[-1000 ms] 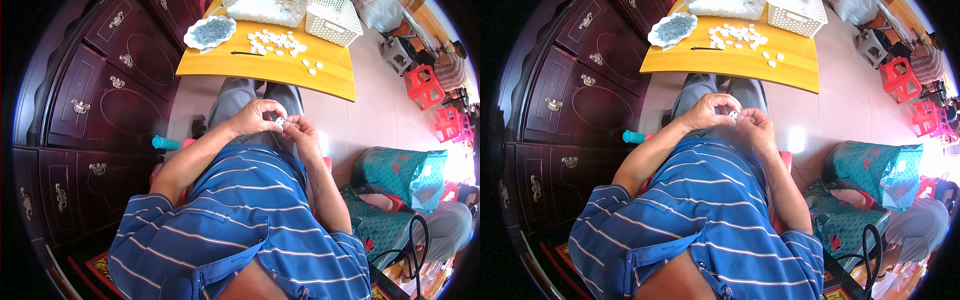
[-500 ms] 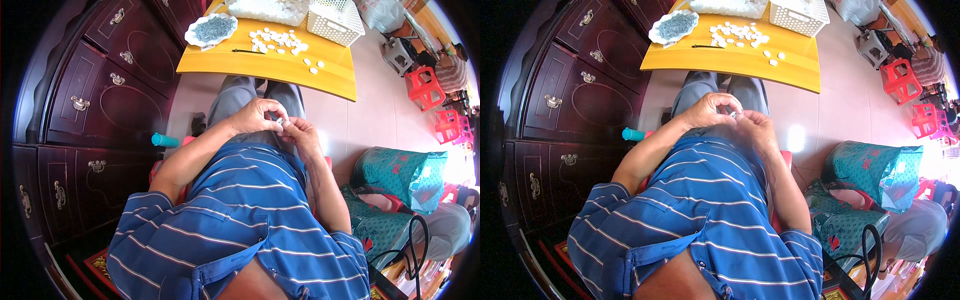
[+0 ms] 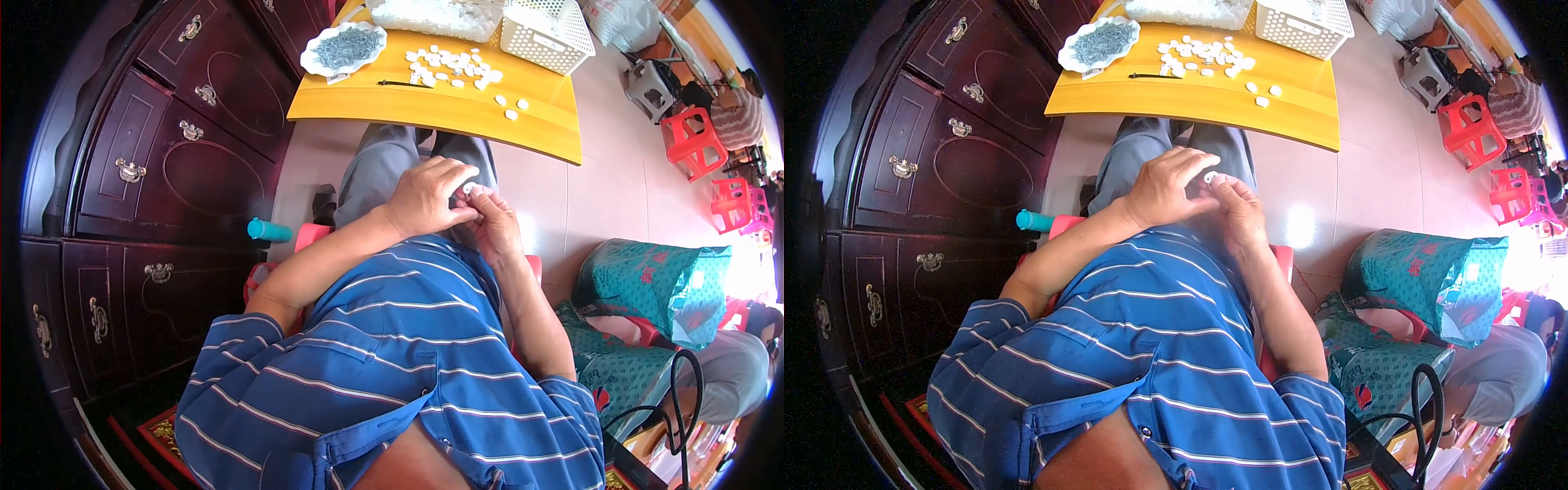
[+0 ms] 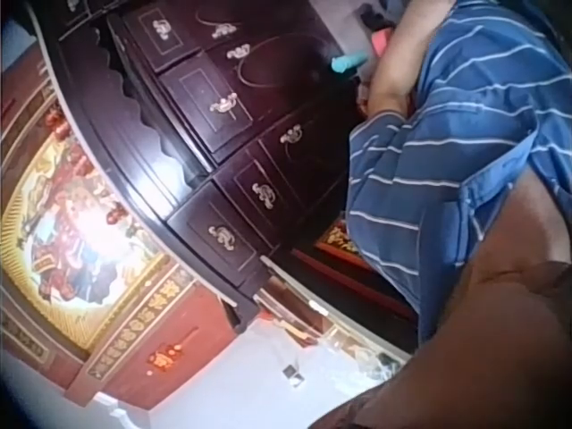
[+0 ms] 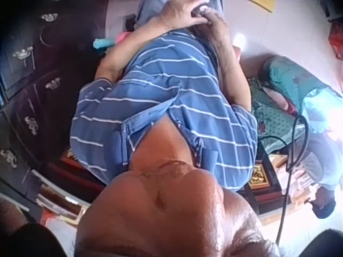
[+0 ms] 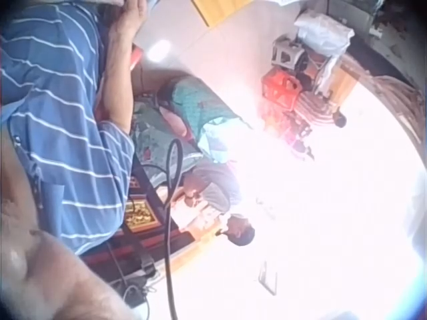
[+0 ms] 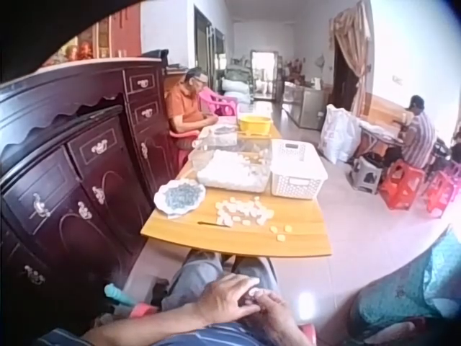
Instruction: The person is sorting small white plastic components and manually attaching silver metal pieces to them at a table.
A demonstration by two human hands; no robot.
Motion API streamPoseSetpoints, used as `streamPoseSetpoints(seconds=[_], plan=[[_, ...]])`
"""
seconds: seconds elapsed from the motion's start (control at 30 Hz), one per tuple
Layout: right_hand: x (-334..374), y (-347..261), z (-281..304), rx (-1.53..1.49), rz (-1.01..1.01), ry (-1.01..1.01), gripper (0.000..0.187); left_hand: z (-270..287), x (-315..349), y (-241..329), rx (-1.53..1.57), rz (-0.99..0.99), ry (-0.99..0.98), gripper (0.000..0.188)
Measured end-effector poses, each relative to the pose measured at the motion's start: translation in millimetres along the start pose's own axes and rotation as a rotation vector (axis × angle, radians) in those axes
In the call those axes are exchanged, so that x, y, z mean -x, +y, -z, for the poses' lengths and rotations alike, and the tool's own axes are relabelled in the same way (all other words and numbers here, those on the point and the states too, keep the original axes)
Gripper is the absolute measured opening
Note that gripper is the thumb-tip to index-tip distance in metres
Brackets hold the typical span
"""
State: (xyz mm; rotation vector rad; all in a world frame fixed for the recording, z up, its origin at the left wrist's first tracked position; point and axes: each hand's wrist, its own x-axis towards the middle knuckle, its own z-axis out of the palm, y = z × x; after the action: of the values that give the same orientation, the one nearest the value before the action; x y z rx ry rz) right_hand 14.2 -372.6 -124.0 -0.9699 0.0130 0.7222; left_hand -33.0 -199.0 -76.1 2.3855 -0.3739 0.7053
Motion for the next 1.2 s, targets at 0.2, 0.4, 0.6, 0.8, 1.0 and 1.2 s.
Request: streamPoseSetpoints(seconds=[0.2, 0.4, 0.6, 0.8, 1.0, 1.2], plan=[[2.9, -1.3, -0.1, -0.141, -0.132, -0.087, 0.018, -8.0, 6.5, -3.9, -0.114, -0.043, -0.015, 0.030], [4.5, -5.3, -3.1, -0.215, -0.214, -0.048, 0.021, -9.4, 5.8, -5.4, -0.016, -0.008, -0.012, 0.024], [2.2, -3.1, 1.0, -0.172, -0.227, -0.029, 0.024, -7.8, 6.7, -9.8, 0.057, 0.012, -0.054, 0.020], [-1.0, 6.0, 2.9, -0.070, -0.105, -0.019, 0.021, -7.2, 7.3, -11.3, 0.055, 0.021, -0.095, 0.020], [3.6, 6.3, -4.7, -0.023, -0.058, 0.045, 0.020, -7.9, 7.1, -11.6, 0.054, 0.010, -0.094, 0.017], [2.1, 9.1, -4.4, -0.017, -0.052, 0.066, 0.020, -9.0, 7.5, -13.8, 0.053, 0.018, -0.096, 0.017]])
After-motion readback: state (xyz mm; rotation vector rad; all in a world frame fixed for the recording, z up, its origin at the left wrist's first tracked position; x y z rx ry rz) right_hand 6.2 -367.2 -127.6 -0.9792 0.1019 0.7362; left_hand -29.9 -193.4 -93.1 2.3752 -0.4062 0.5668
